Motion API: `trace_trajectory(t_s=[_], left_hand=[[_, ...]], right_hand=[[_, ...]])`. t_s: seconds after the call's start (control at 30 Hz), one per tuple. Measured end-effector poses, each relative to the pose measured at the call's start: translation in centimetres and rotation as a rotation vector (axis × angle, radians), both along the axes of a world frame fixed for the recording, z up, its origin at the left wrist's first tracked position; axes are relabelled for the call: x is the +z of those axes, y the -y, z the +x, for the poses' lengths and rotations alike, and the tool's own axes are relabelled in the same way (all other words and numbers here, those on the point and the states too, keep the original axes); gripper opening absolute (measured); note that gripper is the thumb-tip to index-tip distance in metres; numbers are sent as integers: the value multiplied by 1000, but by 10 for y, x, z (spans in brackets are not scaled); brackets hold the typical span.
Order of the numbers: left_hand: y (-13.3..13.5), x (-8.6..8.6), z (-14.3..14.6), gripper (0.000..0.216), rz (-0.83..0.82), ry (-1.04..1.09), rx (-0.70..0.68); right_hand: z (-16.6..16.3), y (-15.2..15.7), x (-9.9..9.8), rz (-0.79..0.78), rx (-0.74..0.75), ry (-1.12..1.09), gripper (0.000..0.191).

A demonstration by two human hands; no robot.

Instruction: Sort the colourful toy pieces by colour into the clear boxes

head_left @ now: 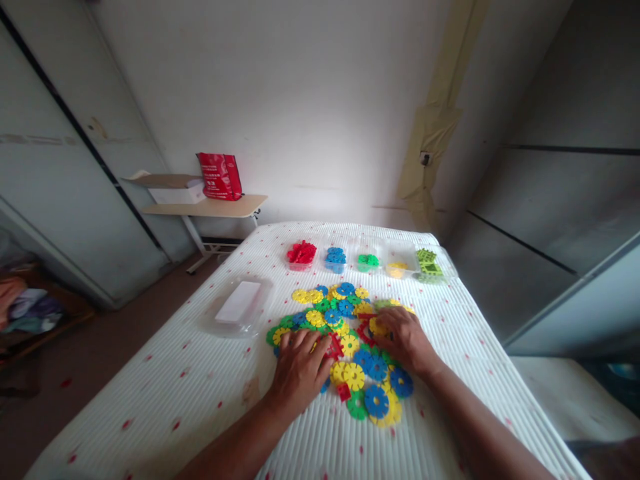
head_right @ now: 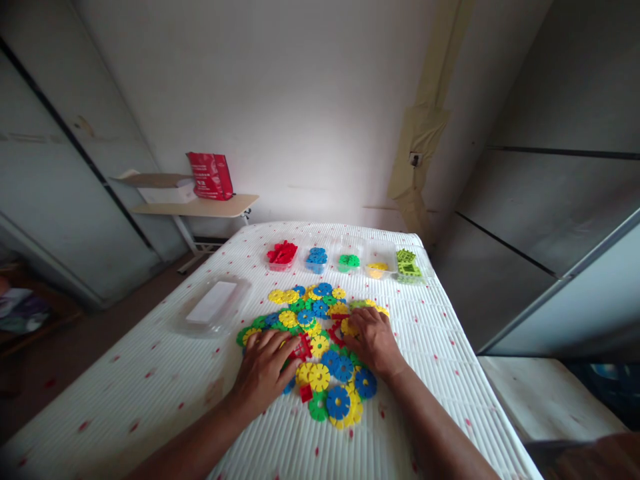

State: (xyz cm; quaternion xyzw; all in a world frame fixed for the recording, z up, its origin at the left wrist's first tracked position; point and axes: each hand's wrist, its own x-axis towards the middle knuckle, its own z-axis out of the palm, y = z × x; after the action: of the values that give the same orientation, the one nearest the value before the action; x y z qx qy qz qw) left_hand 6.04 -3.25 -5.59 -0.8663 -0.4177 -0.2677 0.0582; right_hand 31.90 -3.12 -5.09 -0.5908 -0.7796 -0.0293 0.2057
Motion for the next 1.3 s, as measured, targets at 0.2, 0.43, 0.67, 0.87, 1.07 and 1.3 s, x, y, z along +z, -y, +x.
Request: trace_trajectory(t_s=[0.2, 0.43, 0.67, 0.87, 1.07, 1.3], left_hand=[[-1, -1, 0, 24, 31, 21, -9], [1, 1, -1, 26, 8, 16, -6], [2, 2, 0, 35, -51, 10, -9], [2, -3, 1, 36, -71, 5, -8], [1, -2, 1, 37, -41, 57, -26], [-3, 2, -5, 40, 51, 201, -15]], right_hand=[[8, -7, -8, 80, -123, -18, 25], [-14, -5, 0, 35, 66, 35, 35], [-21, -11, 1, -26, -26, 48, 25], [-23, -12, 6, -29, -42, 82, 8], [-26, -17, 10, -57, -40, 165, 10], [-33, -25, 18, -139, -26, 272, 8]])
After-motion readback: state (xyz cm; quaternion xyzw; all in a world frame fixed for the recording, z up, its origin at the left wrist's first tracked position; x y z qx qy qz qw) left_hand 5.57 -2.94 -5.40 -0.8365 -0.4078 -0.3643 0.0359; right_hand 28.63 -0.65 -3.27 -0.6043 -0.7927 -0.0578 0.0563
